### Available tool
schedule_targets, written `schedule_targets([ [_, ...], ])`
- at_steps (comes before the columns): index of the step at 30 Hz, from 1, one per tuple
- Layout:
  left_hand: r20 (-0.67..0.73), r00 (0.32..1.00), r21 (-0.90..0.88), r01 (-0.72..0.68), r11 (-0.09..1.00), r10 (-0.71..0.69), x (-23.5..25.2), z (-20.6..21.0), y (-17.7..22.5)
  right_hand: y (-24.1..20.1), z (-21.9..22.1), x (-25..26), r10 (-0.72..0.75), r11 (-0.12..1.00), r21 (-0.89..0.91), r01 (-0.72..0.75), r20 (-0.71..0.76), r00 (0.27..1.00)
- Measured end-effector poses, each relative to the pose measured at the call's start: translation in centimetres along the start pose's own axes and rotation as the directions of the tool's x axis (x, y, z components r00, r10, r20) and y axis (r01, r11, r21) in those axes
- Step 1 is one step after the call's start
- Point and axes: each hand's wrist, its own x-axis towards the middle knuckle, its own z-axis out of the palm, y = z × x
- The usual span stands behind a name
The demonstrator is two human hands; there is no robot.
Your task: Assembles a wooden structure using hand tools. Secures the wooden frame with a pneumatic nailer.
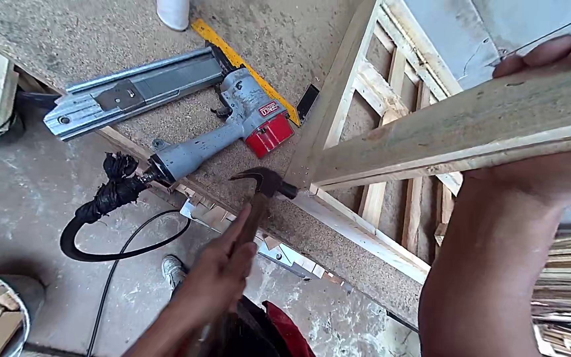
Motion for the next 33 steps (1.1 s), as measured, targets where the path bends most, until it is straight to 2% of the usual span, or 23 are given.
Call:
schedule_targets([
  [2,0.045,0.999,0.021,-0.005,1.0,0.004,-1.0,-1.7,1.3,0.0,-0.2,0.0,-0.039,0.999,-0.007,0.039,-0.02,0.999],
  [4,0.011,0.996,0.074,-0.086,0.994,0.086,-2.6,-2.2,1.3,-0.2,0.0,-0.2,-0.021,1.0,0.009,0.021,-0.029,0.999],
  [8,-0.068,0.982,0.166,-0.16,0.973,0.173,-5.8,-2.6,2.1,-0.4,0.3,-0.3,0.021,0.999,0.028,-0.02,-0.024,0.999],
  [11,-0.137,0.947,0.365,-0.224,0.904,0.29,-8.5,-3.6,3.3,-0.8,1.1,-0.5,0.05,0.999,-0.01,-0.05,-0.053,0.997],
  [13,-0.184,0.893,0.588,-0.234,0.775,0.41,-9.9,-5.1,5.0,-1.4,0.8,-0.7,0.074,0.997,-0.028,-0.075,-0.049,0.996],
  [14,-0.203,0.845,0.704,-0.225,0.673,0.495,-10.3,-6.4,6.4,-1.5,0.3,-0.8,0.099,0.995,-0.026,-0.099,-0.026,0.995],
  [17,-0.132,0.677,0.966,-0.077,0.248,0.724,-10.7,-12.3,11.3,-0.3,-0.1,-1.1,0.045,0.999,-0.029,-0.045,-0.013,0.999],
  [18,-0.098,0.656,0.992,0.004,0.126,0.748,-10.5,-14.5,12.8,0.0,-0.2,-1.2,0.025,0.999,-0.038,-0.026,-0.028,0.999],
  [20,-0.068,0.682,0.99,0.135,-0.034,0.728,-9.2,-19.3,16.2,-0.1,0.3,-0.8,-0.001,0.998,-0.058,-0.004,-0.082,0.997],
  [22,-0.063,0.764,0.984,0.156,-0.089,0.642,-6.3,-25.2,18.6,-0.9,1.5,-0.4,0.013,0.997,-0.069,-0.024,-0.159,0.987],
  [23,-0.021,0.789,0.989,0.107,-0.104,0.615,-3.6,-28.7,19.1,-1.5,1.9,-0.4,0.029,0.996,-0.075,-0.044,-0.194,0.981],
  [25,0.035,0.792,0.999,-0.005,-0.052,0.61,2.0,-34.3,19.3,-2.4,2.4,-0.4,0.041,0.991,-0.113,-0.067,-0.219,0.975],
  [26,0.066,0.778,0.998,-0.053,-0.039,0.625,4.0,-35.0,19.6,-2.7,2.5,-0.4,0.039,0.989,-0.132,-0.07,-0.219,0.975],
  [27,0.118,0.759,0.993,-0.107,-0.056,0.64,4.9,-33.6,20.5,-2.9,2.7,-0.3,0.041,0.986,-0.149,-0.075,-0.217,0.975],
  [30,0.268,0.751,0.96,-0.261,-0.101,0.603,4.6,-24.3,22.4,-3.4,2.7,-0.1,0.05,0.983,-0.159,-0.087,-0.227,0.973],
  [31,0.29,0.773,0.951,-0.297,-0.082,0.564,4.5,-21.2,21.6,-3.7,2.8,-0.1,0.051,0.979,-0.179,-0.095,-0.238,0.97],
  [33,0.292,0.848,0.94,-0.339,0.031,0.442,5.2,-16.4,18.7,-4.2,3.3,0.0,0.047,0.968,-0.227,-0.108,-0.258,0.965],
])
